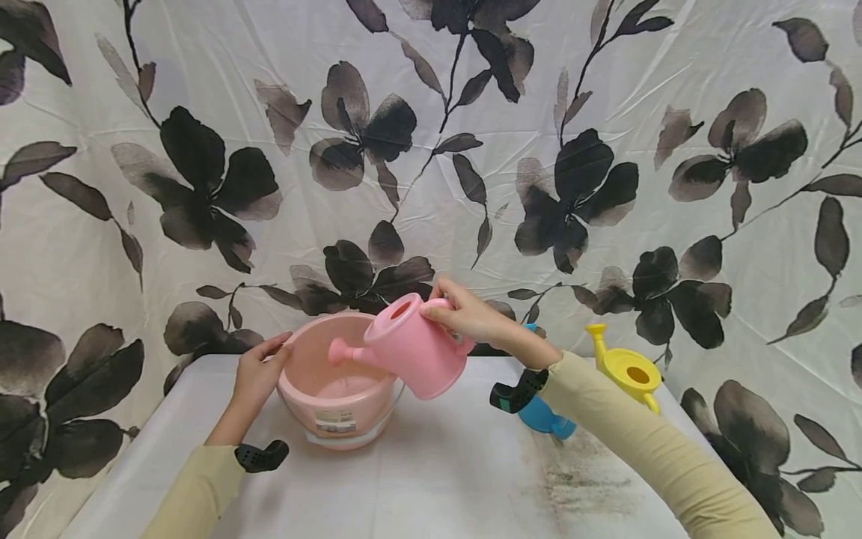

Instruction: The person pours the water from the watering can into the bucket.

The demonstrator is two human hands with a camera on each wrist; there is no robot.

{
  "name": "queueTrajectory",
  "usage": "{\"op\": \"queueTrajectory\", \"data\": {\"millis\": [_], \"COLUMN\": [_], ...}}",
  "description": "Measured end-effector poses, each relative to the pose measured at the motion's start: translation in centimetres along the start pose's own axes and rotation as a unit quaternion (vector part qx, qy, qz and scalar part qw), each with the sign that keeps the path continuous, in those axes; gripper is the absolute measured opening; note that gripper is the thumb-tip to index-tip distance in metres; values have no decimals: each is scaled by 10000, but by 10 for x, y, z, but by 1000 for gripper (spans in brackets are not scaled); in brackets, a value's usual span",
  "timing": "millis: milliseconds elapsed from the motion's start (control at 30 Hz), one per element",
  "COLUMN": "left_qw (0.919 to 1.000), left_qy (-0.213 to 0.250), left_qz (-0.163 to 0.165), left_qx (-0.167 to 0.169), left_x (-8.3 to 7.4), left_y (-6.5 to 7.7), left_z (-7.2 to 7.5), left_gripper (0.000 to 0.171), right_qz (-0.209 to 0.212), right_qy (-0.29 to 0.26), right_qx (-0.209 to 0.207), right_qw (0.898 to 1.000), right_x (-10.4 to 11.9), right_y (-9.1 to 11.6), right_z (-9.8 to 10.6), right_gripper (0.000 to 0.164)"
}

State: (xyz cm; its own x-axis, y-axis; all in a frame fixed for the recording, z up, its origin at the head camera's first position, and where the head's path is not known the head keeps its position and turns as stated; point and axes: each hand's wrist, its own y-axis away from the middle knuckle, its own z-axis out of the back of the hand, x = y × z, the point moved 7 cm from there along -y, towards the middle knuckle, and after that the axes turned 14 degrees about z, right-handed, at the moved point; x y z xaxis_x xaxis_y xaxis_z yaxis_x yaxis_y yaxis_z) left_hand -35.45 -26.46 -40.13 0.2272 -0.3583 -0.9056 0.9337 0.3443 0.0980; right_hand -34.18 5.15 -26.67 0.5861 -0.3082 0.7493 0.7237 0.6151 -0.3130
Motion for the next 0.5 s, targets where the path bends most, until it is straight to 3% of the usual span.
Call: {"op": "queueTrajectory", "data": {"millis": [500], "left_qw": [10000], "left_qy": [8], "left_qz": [-54], "left_qx": [-54], "left_x": [-1], "left_y": [1], "left_z": [2], "left_gripper": [45], "right_qz": [145], "right_qy": [-31], "right_qx": [34], "right_qw": [9999], "right_x": [1], "right_y": [0], "right_z": [0], "right_gripper": [13]}}
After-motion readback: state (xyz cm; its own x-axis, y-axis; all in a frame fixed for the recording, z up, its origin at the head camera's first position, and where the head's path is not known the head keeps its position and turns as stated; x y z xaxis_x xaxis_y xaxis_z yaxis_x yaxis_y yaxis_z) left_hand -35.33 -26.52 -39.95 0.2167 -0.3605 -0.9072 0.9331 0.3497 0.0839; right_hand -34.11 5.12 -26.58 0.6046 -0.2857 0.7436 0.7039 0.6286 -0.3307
